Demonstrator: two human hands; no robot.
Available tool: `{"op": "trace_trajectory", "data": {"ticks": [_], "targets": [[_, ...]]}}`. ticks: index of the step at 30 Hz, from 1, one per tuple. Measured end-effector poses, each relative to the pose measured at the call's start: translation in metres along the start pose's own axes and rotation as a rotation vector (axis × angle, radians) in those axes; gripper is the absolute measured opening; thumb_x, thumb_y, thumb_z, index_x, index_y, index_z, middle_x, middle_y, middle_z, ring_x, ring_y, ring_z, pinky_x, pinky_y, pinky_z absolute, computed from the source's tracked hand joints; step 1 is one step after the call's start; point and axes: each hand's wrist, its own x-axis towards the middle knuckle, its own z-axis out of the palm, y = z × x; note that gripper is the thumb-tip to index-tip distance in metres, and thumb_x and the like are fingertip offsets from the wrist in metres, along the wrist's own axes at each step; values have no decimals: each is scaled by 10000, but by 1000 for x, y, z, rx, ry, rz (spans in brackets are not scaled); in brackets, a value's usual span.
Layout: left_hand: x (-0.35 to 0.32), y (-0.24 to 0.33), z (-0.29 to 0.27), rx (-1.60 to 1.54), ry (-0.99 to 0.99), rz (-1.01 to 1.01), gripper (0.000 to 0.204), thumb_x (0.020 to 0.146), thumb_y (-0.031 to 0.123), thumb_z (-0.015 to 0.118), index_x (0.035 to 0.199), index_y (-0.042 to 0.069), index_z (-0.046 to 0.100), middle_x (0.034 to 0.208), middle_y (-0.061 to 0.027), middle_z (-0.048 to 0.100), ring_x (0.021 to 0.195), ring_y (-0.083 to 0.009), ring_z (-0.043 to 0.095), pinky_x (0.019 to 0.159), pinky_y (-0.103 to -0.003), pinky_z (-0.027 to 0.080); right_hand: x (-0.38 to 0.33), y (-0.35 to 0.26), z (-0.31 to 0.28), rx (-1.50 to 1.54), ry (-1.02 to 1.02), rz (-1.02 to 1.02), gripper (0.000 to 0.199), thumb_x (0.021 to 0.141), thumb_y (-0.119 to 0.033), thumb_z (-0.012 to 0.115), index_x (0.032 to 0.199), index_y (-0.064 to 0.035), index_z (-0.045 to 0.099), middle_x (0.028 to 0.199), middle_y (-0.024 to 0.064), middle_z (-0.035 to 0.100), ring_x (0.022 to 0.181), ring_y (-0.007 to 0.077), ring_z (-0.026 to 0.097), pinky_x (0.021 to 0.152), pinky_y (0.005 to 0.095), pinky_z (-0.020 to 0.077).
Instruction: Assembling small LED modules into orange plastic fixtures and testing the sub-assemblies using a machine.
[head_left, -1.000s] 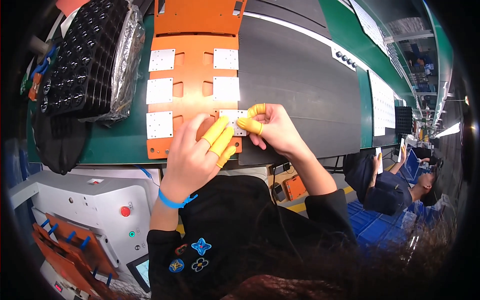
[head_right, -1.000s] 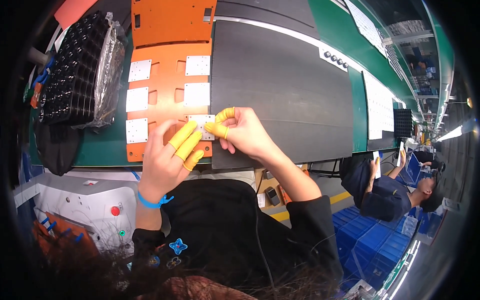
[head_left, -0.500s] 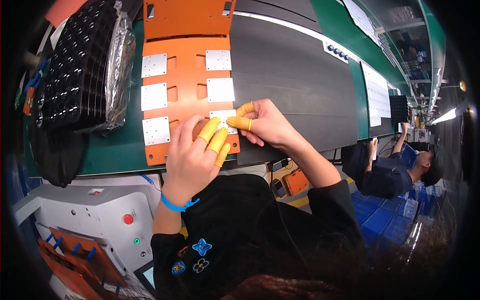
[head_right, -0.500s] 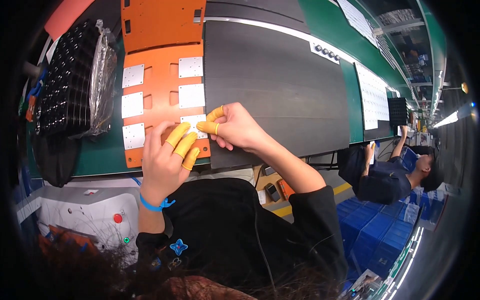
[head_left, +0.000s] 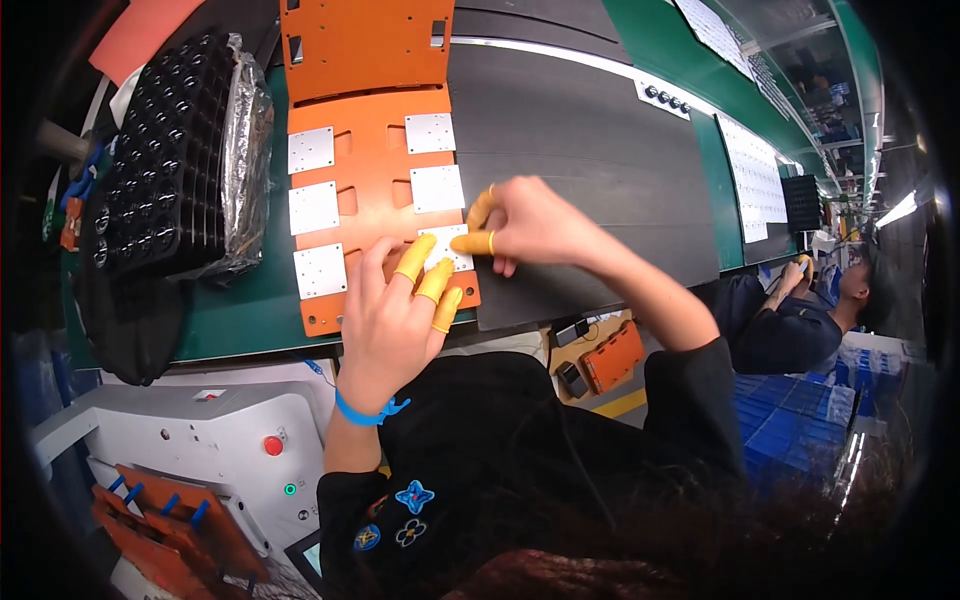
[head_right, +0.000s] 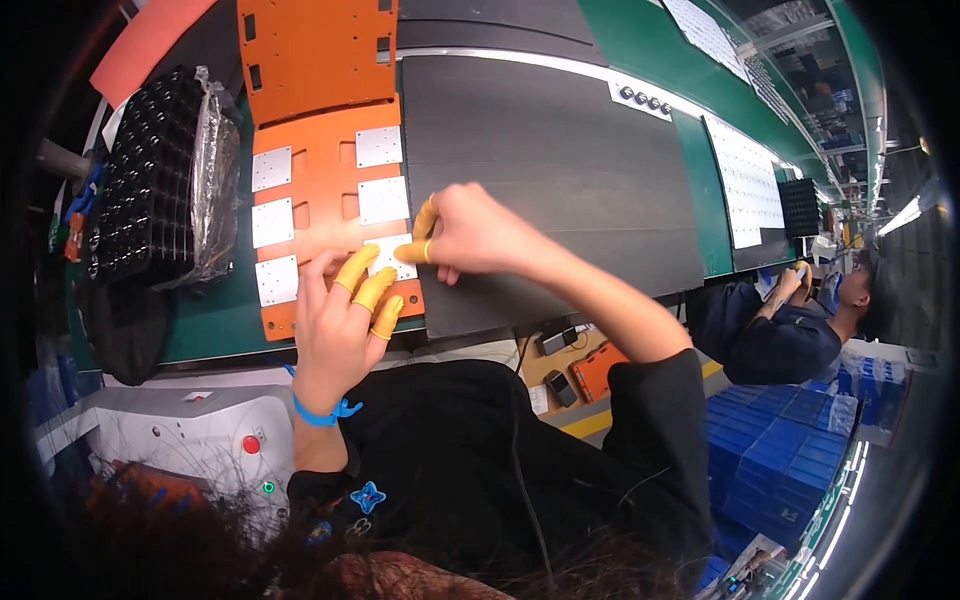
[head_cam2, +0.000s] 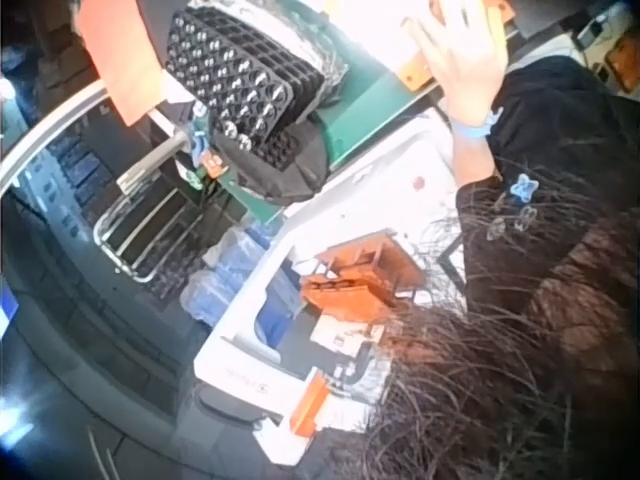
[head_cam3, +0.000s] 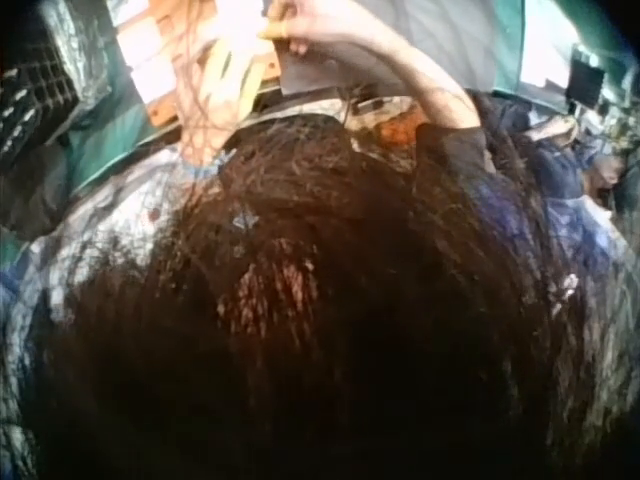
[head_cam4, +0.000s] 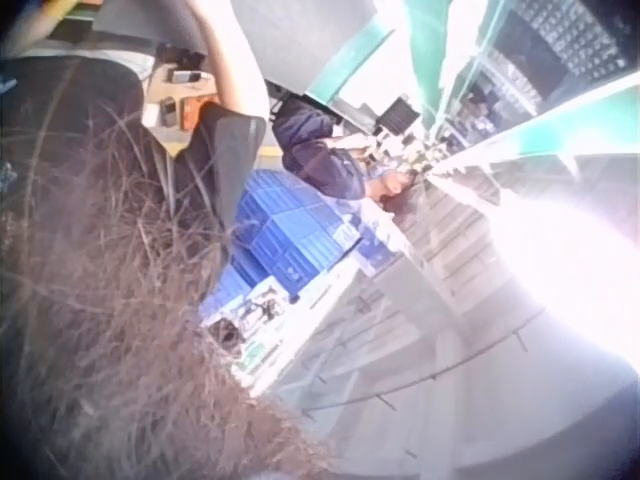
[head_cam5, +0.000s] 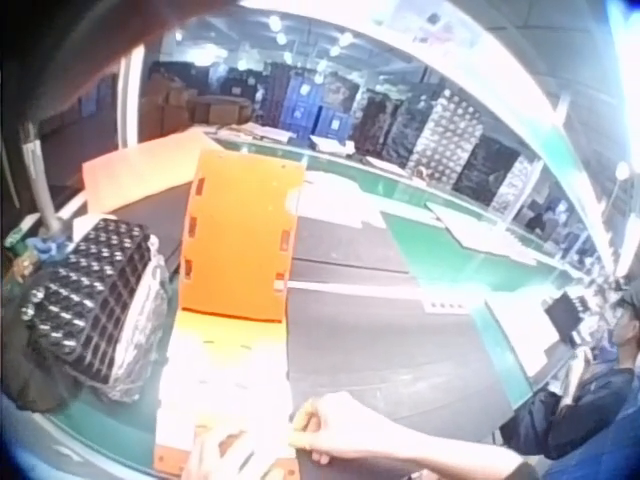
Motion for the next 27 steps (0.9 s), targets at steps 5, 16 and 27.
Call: {"op": "trace_trajectory", "data": {"ticks": [5,16,27], "targets": [[1,2,-2,-34,12,-8,255,788,159,721,960,-28,708,1125,-143,629,1094,-330,499,888,-443,463,41,-37,-66,237,315,-317,343,941,-162,592,1171,86,534,757,135,657,561,158,653,507,273,543],[-5,1,-7,-155,30,-40,300,786,121,729,1060,8,680,1171,-115,620,1107,-322,504,927,-424,451,94,-68,-98,952,162,-554,297,957,-330,588,950,-34,601,739,77,665,624,166,659,535,318,529],[-43,9,-37,-1409,734,-663,437,1030,368,428,1124,-47,526,806,-179,653,469,-199,552,384,-239,392,-20,14,19,320,285,-513,161,913,13,608,1072,33,598,858,49,667,750,68,643,616,222,541]]}}
